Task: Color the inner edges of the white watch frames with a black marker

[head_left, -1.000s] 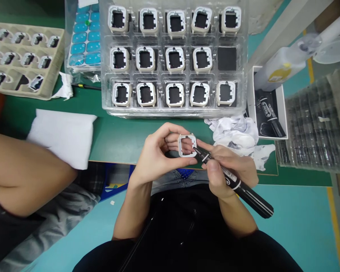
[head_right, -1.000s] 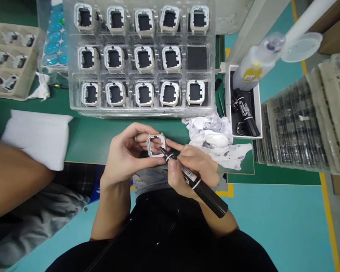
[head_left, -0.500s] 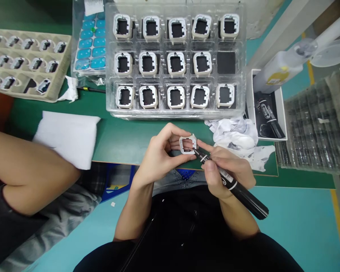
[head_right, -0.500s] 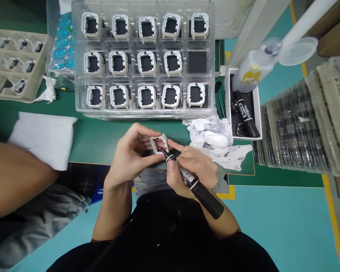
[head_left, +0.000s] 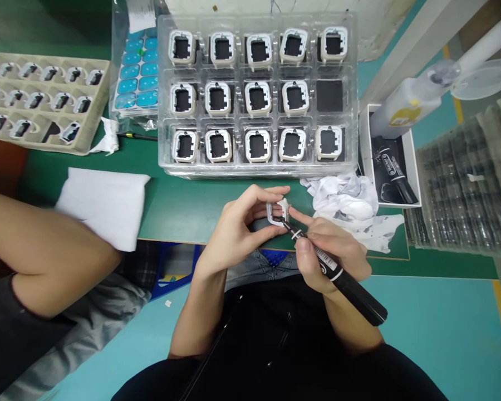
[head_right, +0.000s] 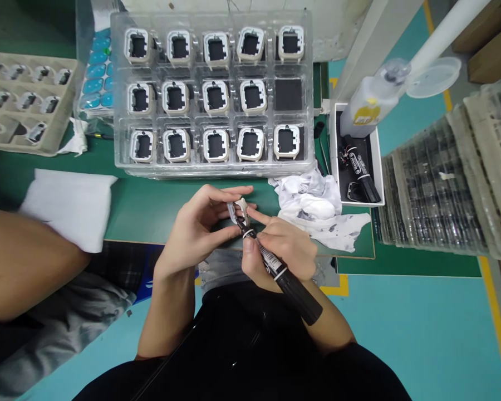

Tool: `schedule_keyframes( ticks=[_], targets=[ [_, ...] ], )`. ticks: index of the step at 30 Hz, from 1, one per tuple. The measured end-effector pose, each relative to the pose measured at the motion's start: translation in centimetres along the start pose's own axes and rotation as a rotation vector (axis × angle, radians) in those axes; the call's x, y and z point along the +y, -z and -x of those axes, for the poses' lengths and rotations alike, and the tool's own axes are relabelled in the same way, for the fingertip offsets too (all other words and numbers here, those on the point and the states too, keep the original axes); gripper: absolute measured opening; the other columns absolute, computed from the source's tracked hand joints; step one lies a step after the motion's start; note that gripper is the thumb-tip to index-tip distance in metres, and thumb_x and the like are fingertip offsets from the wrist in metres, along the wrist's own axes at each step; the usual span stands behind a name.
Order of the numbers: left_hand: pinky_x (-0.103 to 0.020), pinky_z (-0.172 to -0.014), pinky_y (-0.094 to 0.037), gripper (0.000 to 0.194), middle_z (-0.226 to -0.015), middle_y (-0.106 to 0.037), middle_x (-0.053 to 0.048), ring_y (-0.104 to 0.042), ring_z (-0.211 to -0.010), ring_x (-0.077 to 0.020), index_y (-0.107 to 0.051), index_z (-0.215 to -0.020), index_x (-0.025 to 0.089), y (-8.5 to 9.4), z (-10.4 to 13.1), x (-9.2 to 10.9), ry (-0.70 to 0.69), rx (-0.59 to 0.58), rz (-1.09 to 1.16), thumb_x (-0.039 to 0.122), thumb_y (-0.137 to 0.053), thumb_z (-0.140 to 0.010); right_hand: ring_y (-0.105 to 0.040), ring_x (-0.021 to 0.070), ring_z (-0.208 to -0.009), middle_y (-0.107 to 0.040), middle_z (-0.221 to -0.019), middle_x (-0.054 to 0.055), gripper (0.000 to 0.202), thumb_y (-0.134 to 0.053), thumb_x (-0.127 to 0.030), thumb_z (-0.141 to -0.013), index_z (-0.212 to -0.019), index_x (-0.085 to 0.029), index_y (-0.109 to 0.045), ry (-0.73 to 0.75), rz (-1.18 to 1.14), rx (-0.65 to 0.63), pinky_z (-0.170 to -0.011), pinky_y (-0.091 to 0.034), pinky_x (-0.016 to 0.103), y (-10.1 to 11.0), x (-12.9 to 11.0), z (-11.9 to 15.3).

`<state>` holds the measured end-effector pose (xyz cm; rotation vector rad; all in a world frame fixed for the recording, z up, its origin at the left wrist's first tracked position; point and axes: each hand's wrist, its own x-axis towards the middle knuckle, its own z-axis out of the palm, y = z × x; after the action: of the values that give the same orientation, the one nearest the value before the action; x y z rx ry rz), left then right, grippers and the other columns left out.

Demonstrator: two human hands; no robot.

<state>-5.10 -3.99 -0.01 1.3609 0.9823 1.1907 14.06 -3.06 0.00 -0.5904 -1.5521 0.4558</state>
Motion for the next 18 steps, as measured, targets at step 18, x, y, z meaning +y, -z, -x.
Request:
schedule_keyframes(
  ticks=[18],
  targets=[
    [-0.034, -0.110, -0.075, 0.050, -0.154, -0.083, -0.011, -0.089, -0.130, -0.0284, -0.076, -0.129, 0.025, -0.2, 0.0, -0.1, -0.034, 0.050, 0.145, 0.012, -0.104, -0.089, -0.070, 0.0206, -0.064, -0.060, -0.072, -0.006, 0.007, -0.069, -0.031, -0.111, -0.105, -0.029, -0.066, -0.206, 0.045, 0.105, -0.090, -0.082, 0.068, 1.1, 0.5, 2.8]
  ],
)
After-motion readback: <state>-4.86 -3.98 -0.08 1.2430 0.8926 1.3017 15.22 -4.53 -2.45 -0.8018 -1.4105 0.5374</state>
